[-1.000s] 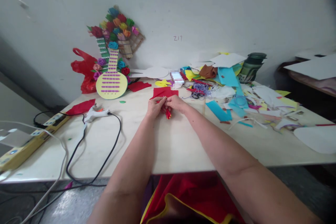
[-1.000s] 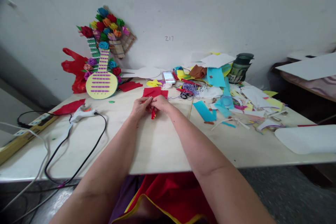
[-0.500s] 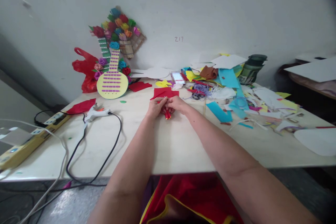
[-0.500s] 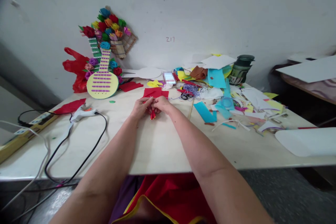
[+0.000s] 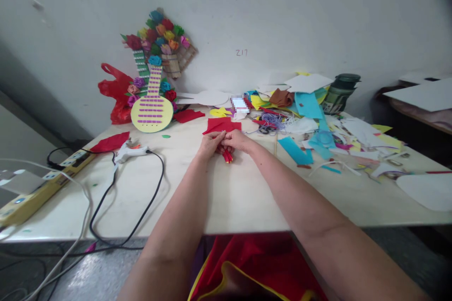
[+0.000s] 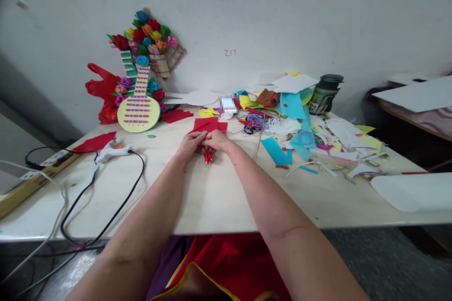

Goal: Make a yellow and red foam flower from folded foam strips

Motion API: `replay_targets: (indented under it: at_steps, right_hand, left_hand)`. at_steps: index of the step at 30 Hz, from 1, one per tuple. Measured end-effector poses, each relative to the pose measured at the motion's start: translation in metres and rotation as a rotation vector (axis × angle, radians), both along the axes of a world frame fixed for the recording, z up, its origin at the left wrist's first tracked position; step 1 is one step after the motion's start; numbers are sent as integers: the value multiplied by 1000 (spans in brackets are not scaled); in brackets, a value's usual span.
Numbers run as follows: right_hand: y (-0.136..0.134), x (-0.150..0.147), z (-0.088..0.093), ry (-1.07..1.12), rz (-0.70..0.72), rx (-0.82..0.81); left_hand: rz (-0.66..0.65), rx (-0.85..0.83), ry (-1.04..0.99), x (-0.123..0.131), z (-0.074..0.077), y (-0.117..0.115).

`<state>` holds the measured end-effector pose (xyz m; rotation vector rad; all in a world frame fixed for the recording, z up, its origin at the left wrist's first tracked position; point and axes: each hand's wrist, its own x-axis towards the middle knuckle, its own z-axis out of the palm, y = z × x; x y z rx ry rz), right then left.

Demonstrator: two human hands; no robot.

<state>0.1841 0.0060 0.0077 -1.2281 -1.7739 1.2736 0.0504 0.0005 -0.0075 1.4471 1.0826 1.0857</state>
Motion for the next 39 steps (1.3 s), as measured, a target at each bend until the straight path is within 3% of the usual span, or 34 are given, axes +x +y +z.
replay_targets:
  at_steps: [8, 15, 21, 28, 35, 39]
  right_hand:
    - [2, 10, 4, 78, -8, -44]
    - [7, 27, 2, 61, 71, -5]
    - [8, 33, 5, 62, 48, 17]
    - [3, 36, 11, 50, 62, -25]
    - [6, 50, 14, 110, 104, -79]
    - [5, 54, 18, 169, 35, -77]
  left_hand:
    - [-94, -62, -96, -2, -2, 9]
    - [-116, -38, -116, 1, -3, 7]
    - [-134, 57, -35, 4, -3, 5]
    - [172, 236, 94, 9, -8, 10]
    - [224, 98, -340, 3, -7, 14]
    - [319, 166, -374, -1, -13, 23]
